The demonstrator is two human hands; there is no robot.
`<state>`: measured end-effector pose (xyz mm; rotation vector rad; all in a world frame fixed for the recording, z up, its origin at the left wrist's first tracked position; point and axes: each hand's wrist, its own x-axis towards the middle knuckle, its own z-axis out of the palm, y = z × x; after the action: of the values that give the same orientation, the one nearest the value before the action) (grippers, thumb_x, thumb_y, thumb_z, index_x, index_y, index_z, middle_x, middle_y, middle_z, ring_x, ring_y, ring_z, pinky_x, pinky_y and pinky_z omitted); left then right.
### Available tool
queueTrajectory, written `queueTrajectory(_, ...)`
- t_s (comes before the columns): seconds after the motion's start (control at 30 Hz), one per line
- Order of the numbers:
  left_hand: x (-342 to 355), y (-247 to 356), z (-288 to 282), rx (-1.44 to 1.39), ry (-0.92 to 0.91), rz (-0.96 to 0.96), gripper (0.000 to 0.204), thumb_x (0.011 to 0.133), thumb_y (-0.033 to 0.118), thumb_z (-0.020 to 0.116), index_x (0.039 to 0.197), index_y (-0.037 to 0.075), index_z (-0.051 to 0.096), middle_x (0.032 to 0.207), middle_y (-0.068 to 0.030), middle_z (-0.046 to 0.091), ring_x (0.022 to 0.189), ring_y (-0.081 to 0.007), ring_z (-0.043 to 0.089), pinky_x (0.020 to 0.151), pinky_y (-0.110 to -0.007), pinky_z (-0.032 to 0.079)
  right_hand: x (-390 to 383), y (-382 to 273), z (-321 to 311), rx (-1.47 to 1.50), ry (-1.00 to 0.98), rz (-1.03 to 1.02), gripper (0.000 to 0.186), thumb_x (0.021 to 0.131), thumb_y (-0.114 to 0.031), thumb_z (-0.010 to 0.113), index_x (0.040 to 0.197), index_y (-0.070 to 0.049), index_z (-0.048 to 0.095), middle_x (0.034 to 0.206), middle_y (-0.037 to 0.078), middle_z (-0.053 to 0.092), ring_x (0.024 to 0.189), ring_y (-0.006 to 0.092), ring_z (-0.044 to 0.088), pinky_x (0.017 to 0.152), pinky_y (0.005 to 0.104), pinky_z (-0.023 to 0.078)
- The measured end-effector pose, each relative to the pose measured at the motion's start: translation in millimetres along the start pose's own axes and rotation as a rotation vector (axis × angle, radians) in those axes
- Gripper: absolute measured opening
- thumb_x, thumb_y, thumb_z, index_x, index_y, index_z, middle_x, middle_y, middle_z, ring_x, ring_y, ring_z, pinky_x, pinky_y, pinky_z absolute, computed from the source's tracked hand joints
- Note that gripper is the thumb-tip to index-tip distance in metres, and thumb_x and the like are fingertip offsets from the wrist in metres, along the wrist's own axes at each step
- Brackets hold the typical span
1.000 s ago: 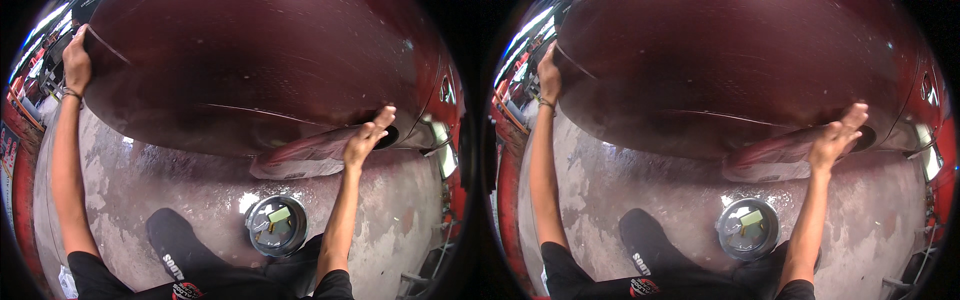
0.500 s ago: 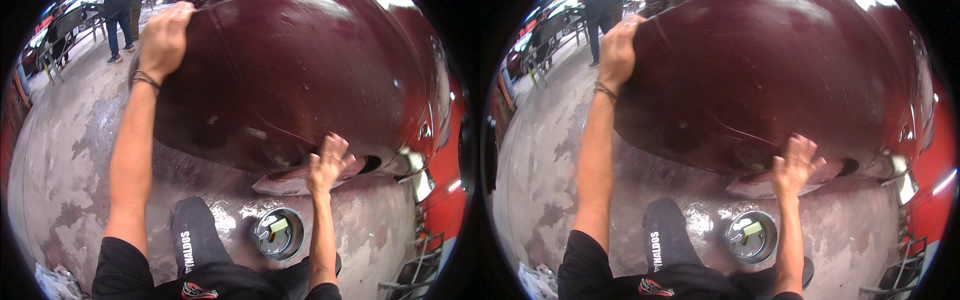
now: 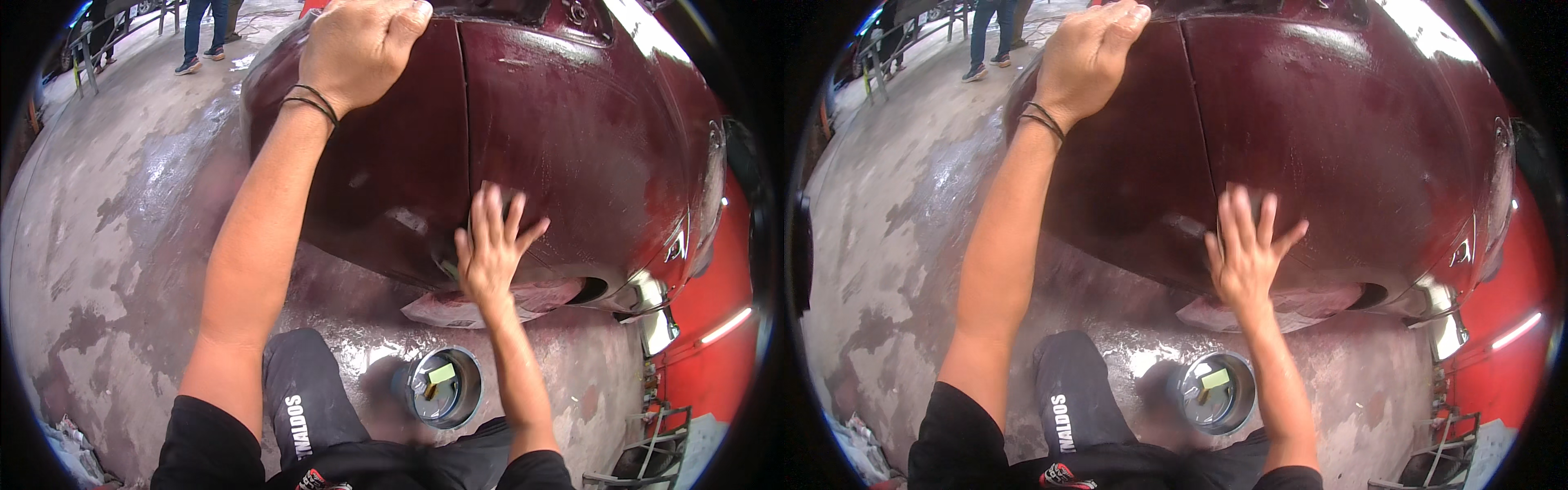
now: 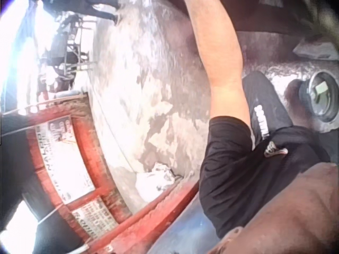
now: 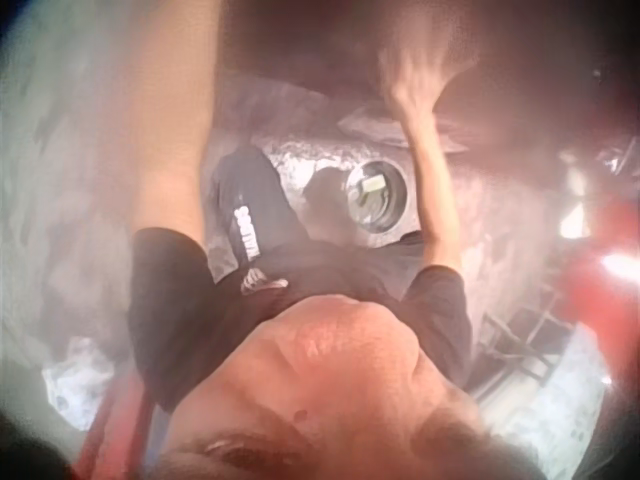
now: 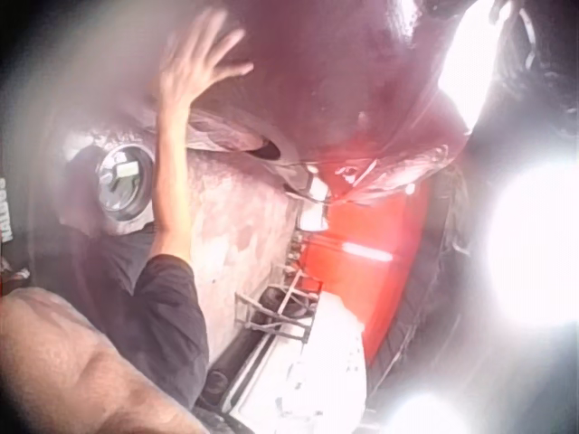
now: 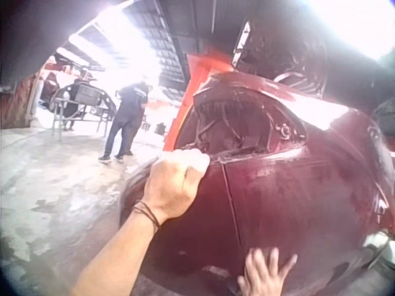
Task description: The person sands the surface of a maroon car bumper using a sanding block and water. They repeatedly dip the block into a bucket of water and rub it across the bumper's curves and edges to smooth the surface.
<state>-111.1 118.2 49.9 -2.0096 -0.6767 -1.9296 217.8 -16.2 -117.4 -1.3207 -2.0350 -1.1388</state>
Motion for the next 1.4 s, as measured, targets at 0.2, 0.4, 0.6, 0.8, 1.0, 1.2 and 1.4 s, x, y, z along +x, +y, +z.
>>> queueTrajectory(0.2, -9.7, -24.6, 14.6, 0.209, -0.031, 0.159, 0.026, 0.113, 0.018, 0.056, 0.117, 0.003, 0.076, 0.115, -0.0208, 0.079, 0.112, -0.0434, 0.076, 0.099, -0.052, 0.058, 123.1, -41.0, -40.6, 0.051, 0.081, 0.06, 0.061, 0.115, -0.036, 0.064, 0.172, -0.016, 0.056, 0.182, 0.003, 0.049, 0.177, 0.0319, 0.026, 0.133, 0.0715, -0.019)
queueTrajectory(0.4, -9.4, -49.7, 11.4, 0.238, -0.035, 0.288, 0.034, 0.117, 0.019, 0.05, 0.126, 0.002, 0.078, 0.128, -0.0198, 0.081, 0.118, -0.0429, 0.076, 0.103, -0.052, 0.058, 171.5, -29.3, -32.1, 0.028, 0.262, 0.05, 0.065, 0.114, -0.054, 0.059, 0.173, -0.025, 0.055, 0.182, -0.005, 0.047, 0.178, 0.0292, 0.019, 0.135, 0.0776, -0.016)
queueTrajectory(0.6, 3.4, -6.3, 1.6, 0.079, -0.03, -0.1, 0.042, 0.117, 0.027, 0.05, 0.115, -0.002, 0.079, 0.114, -0.0218, 0.08, 0.109, -0.0446, 0.074, 0.098, -0.05, 0.053, -22.9, 223.6, -57.4, 0.11, 0.243, 0.752, 0.068, 0.126, -0.057, 0.026, 0.186, -0.026, 0.026, 0.195, -0.001, 0.016, 0.181, 0.0263, 0.004, 0.135, 0.0759, -0.01)
queueTrajectory(0.8, 2.5, -5.6, 3.2, 0.094, -0.027, -0.054, 0.042, 0.116, 0.03, 0.052, 0.107, -0.002, 0.078, 0.107, -0.0213, 0.079, 0.105, -0.0443, 0.073, 0.092, -0.053, 0.053, 109.0, 177.7, -69.8, 0.056, 0.324, 0.906, 0.068, 0.126, -0.052, 0.03, 0.184, -0.017, 0.03, 0.193, 0.012, 0.021, 0.179, 0.0369, 0.011, 0.136, 0.0759, 0.003)
queueTrajectory(1.0, 3.0, -1.9, 2.5, 0.019, 0.021, -0.033, 0.039, 0.115, 0.027, 0.052, 0.103, -0.001, 0.076, 0.099, -0.0197, 0.077, 0.098, -0.0419, 0.072, 0.092, -0.051, 0.052, 187.5, 66.2, -89.7, -0.048, 0.187, 0.104, 0.066, 0.119, -0.048, 0.054, 0.181, -0.029, 0.04, 0.187, 0.0, 0.038, 0.179, 0.027, 0.02, 0.137, 0.0712, -0.015)
queueTrajectory(1.2, 6.3, 11.4, 11.8, 0.014, 0.048, -0.057, 0.038, 0.113, 0.025, 0.051, 0.101, -0.001, 0.076, 0.099, -0.0194, 0.078, 0.099, -0.0416, 0.073, 0.094, -0.049, 0.053, 120.3, 288.1, -134.7, -0.009, 0.283, 0.774, 0.062, 0.125, -0.056, 0.028, 0.183, -0.034, 0.034, 0.193, -0.003, 0.026, 0.178, 0.0235, 0.021, 0.134, 0.0815, -0.001)
queueTrajectory(1.4, 0.8, 2.4, 4.6, 0.03, 0.05, -0.048, 0.039, 0.113, 0.025, 0.05, 0.102, -0.001, 0.076, 0.1, -0.0191, 0.078, 0.099, -0.0413, 0.072, 0.093, -0.049, 0.053, 215.5, 108.9, -94.0, 0.015, 0.322, 0.454, 0.068, 0.125, -0.057, 0.029, 0.181, -0.02, 0.038, 0.19, 0.008, 0.031, 0.178, 0.0388, 0.019, 0.135, 0.0811, 0.003)
